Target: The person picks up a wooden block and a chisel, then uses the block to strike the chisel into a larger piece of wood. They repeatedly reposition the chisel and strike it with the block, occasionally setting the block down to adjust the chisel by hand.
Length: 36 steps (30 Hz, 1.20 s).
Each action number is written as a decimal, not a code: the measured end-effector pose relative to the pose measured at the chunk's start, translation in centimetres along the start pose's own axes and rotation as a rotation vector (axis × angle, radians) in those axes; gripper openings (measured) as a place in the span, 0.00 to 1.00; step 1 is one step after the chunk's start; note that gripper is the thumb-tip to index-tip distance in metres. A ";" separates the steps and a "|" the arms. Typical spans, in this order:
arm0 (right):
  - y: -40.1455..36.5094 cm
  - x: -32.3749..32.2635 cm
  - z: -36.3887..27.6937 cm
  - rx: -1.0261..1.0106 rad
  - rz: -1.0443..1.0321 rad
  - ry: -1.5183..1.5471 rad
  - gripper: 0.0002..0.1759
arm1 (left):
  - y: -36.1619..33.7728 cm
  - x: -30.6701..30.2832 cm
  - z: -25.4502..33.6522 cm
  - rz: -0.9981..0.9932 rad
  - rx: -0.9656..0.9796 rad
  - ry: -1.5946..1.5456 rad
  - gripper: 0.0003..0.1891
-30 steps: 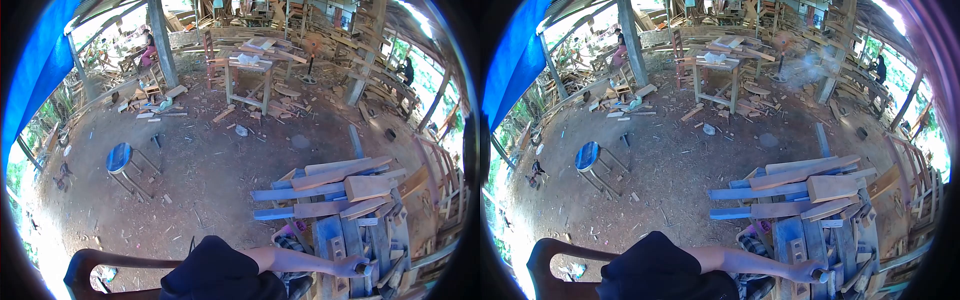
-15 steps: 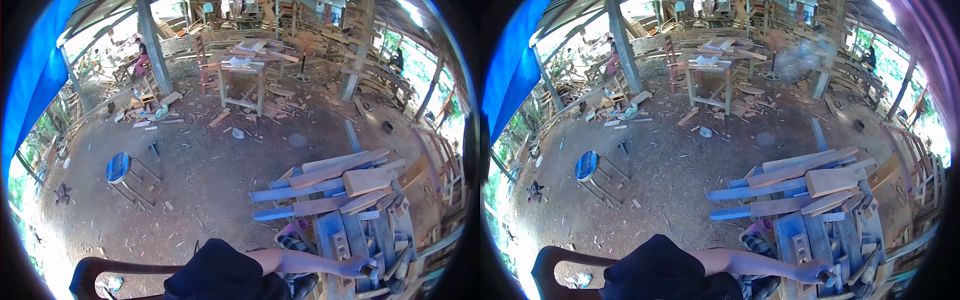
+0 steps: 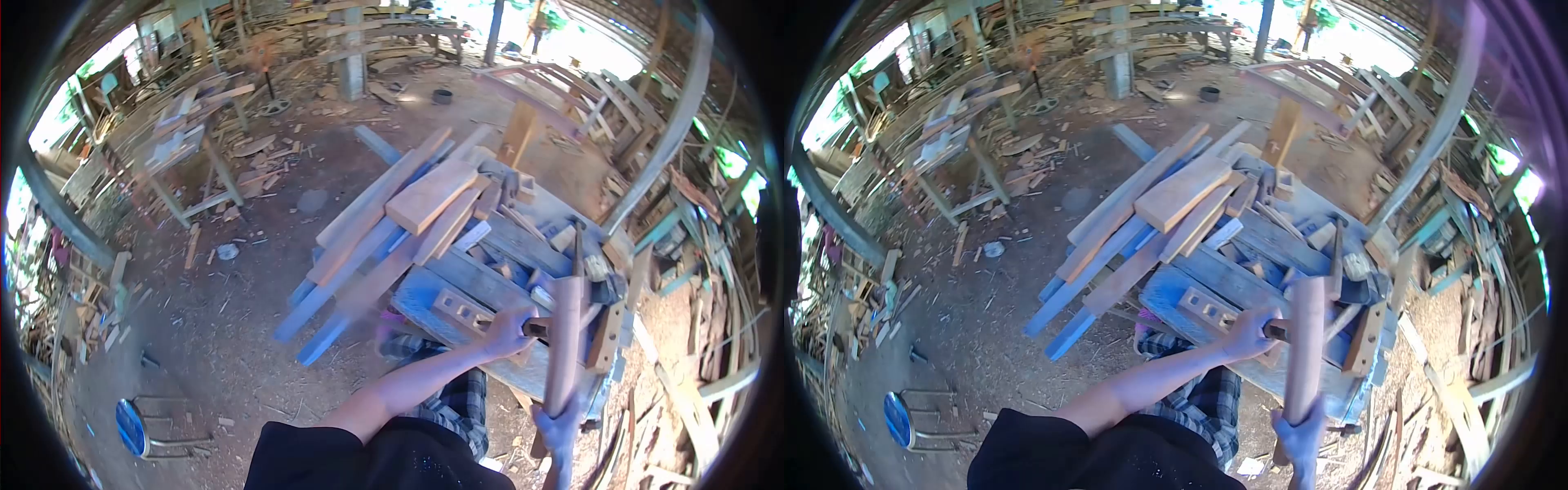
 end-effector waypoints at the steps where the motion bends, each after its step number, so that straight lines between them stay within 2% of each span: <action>1: 0.4 0.4 -0.4 0.114 -0.217 0.011 0.48 | -0.1 0.2 0.0 -0.022 -0.019 0.025 0.09; 2: -0.3 -0.4 -2.0 0.017 -0.106 0.062 0.47 | -0.3 0.5 -0.5 0.001 0.024 0.046 0.08; 3: -0.7 -1.2 -3.5 0.106 -0.084 0.100 0.45 | -0.4 0.6 -0.3 -0.010 0.020 0.038 0.08; 5: -0.5 -3.0 -2.4 -0.011 0.132 0.162 0.46 | -0.3 0.6 -0.4 -0.049 -0.021 0.002 0.09; 7: -1.7 -2.7 -3.2 -0.027 0.134 0.202 0.46 | -0.3 0.8 -0.1 -0.053 -0.001 0.018 0.09; 9: -1.2 -0.3 -0.4 0.052 0.106 0.166 0.44 | 0.0 0.6 -0.3 -0.059 0.022 0.027 0.09; 11: -0.3 1.1 -0.9 -0.010 -0.212 -0.044 0.41 | -0.8 1.3 -1.2 -0.140 -0.019 -0.019 0.10; 13: -0.5 0.5 -1.0 0.074 -0.229 0.115 0.38 | -0.8 1.1 -1.1 -0.258 -0.078 -0.044 0.10; 15: -1.1 0.2 -1.1 0.168 -0.174 0.187 0.37 | -0.4 0.7 -1.3 -0.200 -0.098 -0.253 0.09; 17: -1.6 -0.2 -1.3 0.210 -0.143 0.195 0.36 | 0.4 0.2 -1.9 0.121 -0.127 -0.389 0.10; 19: -1.4 -0.3 -1.1 0.125 -0.131 0.147 0.37 | 1.7 -2.0 -1.1 0.185 -0.236 -0.457 0.12; 25: -1.8 0.1 -0.3 0.111 -0.121 0.123 0.39 | 1.9 -2.8 -0.3 0.231 -0.282 -0.439 0.16; 27: -1.5 -0.2 -0.6 0.112 -0.119 0.133 0.40 | 2.5 -2.7 0.4 0.250 -0.246 -0.461 0.14; 29: -1.2 -1.7 -1.4 0.087 -0.058 0.226 0.43 | 3.5 -4.2 2.1 0.310 -0.325 -0.588 0.12; 31: -1.0 -3.5 -1.6 0.122 0.020 0.365 0.42 | 6.6 -6.7 5.8 0.314 -0.255 -0.809 0.15; 32: -0.8 -4.4 -1.6 0.093 0.063 0.432 0.39 | 8.4 -8.2 8.6 0.234 -0.126 -0.825 0.23; 33: -0.9 -5.0 -2.5 0.078 0.073 0.481 0.36 | 10.1 -9.8 10.7 0.111 0.108 -0.986 0.27; 34: -1.0 -5.4 -3.2 0.038 0.084 0.539 0.34 | 11.6 -10.9 13.8 0.070 0.223 -0.886 0.36; 35: -0.9 -5.6 -3.8 -0.010 0.097 0.600 0.33 | 13.0 -12.1 15.8 -0.002 0.318 -0.952 0.40; 36: -0.8 -5.5 -3.8 -0.009 0.083 0.594 0.33 | 13.7 -13.0 17.7 -0.076 0.417 -0.995 0.40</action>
Point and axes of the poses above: each hand's wrist, its own y-axis towards the middle knuckle, its own x-axis out of the palm, z = x × y, the point moved 3 cm from there along y, towards the middle knuckle, and after that the axes turned 14 degrees about x, right-handed, at the moved point
